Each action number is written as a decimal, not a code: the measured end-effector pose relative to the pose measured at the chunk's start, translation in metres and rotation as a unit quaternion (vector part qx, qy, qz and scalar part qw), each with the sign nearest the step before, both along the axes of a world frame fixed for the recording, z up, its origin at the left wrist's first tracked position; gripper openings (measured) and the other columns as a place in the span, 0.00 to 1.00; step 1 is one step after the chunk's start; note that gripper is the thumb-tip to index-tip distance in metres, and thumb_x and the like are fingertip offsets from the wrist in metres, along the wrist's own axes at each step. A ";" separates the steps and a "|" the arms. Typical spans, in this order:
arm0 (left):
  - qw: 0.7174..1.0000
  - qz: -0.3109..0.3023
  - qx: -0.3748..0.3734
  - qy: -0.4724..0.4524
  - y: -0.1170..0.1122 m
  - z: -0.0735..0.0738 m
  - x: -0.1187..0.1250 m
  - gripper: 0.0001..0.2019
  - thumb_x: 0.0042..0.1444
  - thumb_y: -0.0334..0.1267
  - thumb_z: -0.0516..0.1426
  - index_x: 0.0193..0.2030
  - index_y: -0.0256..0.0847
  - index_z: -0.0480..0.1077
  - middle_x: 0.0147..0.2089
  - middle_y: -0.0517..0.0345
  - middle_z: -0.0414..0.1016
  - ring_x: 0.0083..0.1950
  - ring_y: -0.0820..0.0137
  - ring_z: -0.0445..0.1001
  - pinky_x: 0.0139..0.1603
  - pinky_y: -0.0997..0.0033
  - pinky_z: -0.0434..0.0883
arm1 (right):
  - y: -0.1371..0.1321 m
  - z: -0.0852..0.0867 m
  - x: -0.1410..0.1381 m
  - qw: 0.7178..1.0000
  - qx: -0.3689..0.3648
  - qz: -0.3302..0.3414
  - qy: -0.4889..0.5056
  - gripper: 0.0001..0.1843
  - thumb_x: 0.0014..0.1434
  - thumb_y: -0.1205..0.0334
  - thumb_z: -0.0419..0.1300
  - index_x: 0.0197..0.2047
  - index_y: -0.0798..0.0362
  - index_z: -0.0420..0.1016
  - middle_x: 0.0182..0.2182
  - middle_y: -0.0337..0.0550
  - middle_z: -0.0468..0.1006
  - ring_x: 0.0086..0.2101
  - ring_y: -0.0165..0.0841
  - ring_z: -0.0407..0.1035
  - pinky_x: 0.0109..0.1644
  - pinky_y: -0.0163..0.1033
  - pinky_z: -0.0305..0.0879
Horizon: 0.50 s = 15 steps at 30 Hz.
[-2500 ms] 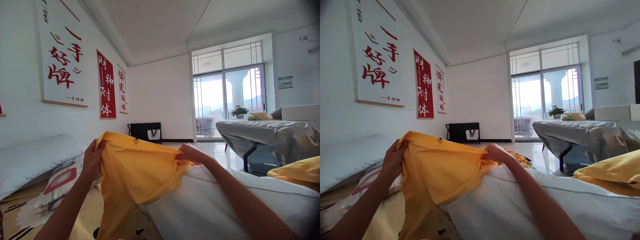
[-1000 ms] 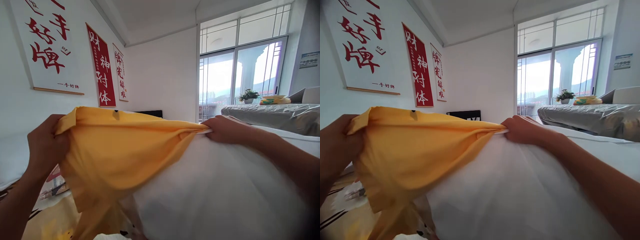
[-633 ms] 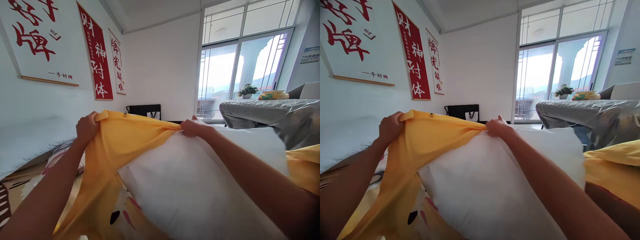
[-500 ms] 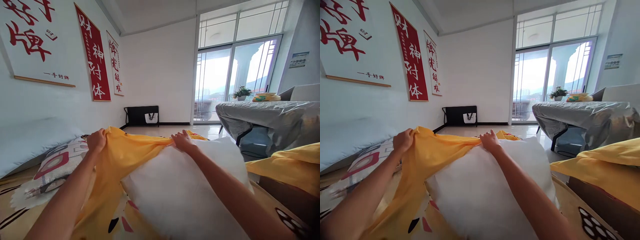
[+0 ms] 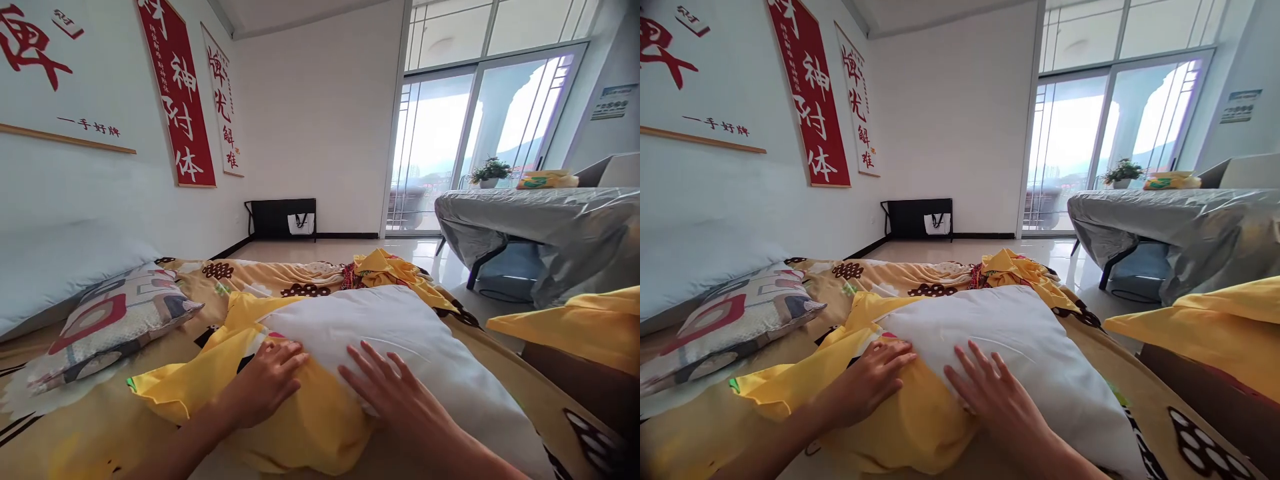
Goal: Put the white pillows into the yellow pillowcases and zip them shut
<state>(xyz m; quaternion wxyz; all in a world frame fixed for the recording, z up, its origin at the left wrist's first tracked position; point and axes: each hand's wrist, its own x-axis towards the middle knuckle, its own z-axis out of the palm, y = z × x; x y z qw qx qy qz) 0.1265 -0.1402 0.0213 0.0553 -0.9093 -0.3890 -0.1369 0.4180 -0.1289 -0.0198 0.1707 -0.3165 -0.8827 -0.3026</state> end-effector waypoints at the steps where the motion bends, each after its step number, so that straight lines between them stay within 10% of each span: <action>1: 1.000 -0.003 0.009 0.000 0.003 0.002 0.003 0.19 0.66 0.38 0.45 0.62 0.46 0.59 0.64 0.51 0.64 0.65 0.63 0.61 0.64 0.58 0.57 | 0.005 -0.009 0.004 1.000 0.016 -0.018 0.001 0.38 0.56 0.75 0.50 0.68 0.41 0.52 0.64 0.46 0.60 0.60 0.46 0.57 0.58 0.52 0.55; 6: 0.998 0.005 -0.022 0.053 0.017 0.007 0.035 0.15 0.64 0.45 0.47 0.41 0.40 0.71 0.43 0.50 0.75 0.48 0.61 0.72 0.53 0.59 0.65 | 0.041 -0.012 -0.005 0.997 -0.061 -0.001 -0.043 0.29 0.60 0.70 0.53 0.64 0.47 0.61 0.55 0.50 0.72 0.51 0.45 0.67 0.53 0.52 0.61; 15: 0.984 -0.008 -0.131 0.119 0.010 0.036 0.069 0.09 0.52 0.43 0.56 0.34 0.41 0.74 0.40 0.51 0.76 0.43 0.60 0.73 0.48 0.62 0.68 | 0.065 0.085 -0.069 0.974 -0.207 0.043 -0.077 0.18 0.57 0.72 0.53 0.45 0.45 0.78 0.37 0.42 0.79 0.41 0.37 0.70 0.51 0.45 0.59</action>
